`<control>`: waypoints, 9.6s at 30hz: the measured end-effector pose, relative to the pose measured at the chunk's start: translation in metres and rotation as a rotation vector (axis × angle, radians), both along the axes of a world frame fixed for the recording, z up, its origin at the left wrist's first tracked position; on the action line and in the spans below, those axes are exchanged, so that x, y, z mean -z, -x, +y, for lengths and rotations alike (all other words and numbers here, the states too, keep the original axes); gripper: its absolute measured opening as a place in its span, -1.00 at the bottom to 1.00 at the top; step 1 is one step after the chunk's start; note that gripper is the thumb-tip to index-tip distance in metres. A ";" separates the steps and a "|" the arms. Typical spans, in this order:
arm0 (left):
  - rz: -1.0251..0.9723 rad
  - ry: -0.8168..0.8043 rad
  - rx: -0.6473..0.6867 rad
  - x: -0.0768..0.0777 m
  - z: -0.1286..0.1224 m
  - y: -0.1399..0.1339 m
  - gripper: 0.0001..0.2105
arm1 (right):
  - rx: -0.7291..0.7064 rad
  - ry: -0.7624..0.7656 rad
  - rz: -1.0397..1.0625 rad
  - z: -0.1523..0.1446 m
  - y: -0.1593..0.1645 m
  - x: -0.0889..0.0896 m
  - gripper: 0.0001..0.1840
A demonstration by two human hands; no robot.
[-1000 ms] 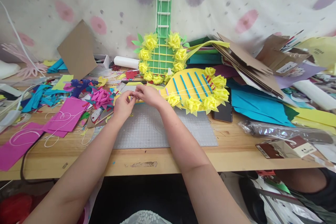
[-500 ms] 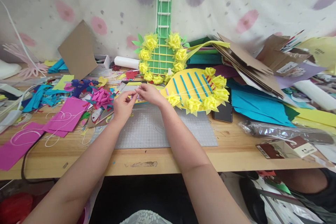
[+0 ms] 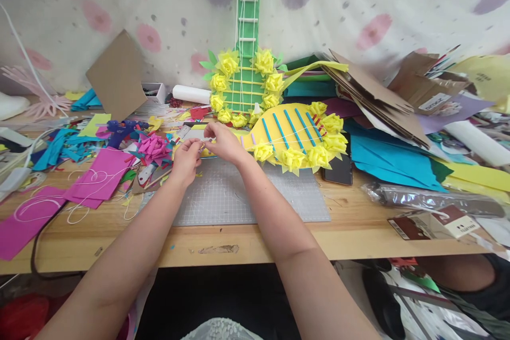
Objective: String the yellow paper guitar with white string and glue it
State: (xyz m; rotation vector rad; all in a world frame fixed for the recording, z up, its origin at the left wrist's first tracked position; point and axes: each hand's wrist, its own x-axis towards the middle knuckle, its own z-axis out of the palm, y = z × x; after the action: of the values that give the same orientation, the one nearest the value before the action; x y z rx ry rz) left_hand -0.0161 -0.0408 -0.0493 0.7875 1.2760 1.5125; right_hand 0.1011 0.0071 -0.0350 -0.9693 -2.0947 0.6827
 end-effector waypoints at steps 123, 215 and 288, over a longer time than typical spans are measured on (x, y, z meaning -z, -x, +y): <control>-0.294 0.053 0.100 -0.012 -0.002 0.013 -0.79 | -0.029 0.430 0.293 0.000 -0.016 -0.016 -0.80; 1.325 0.128 -0.333 -0.022 -0.001 0.103 -0.76 | 0.709 0.085 -0.742 0.018 -0.210 -0.048 -0.61; -0.508 0.110 0.043 -0.012 0.001 0.050 -0.98 | 0.121 -0.149 -0.879 -0.034 -0.029 -0.046 -0.35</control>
State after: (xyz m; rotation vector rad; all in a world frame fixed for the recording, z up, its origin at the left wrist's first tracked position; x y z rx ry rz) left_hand -0.0661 -0.0403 -0.0371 0.3238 0.9427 1.4713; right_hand 0.1298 -0.0269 0.0109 -1.4653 -2.7314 -0.0033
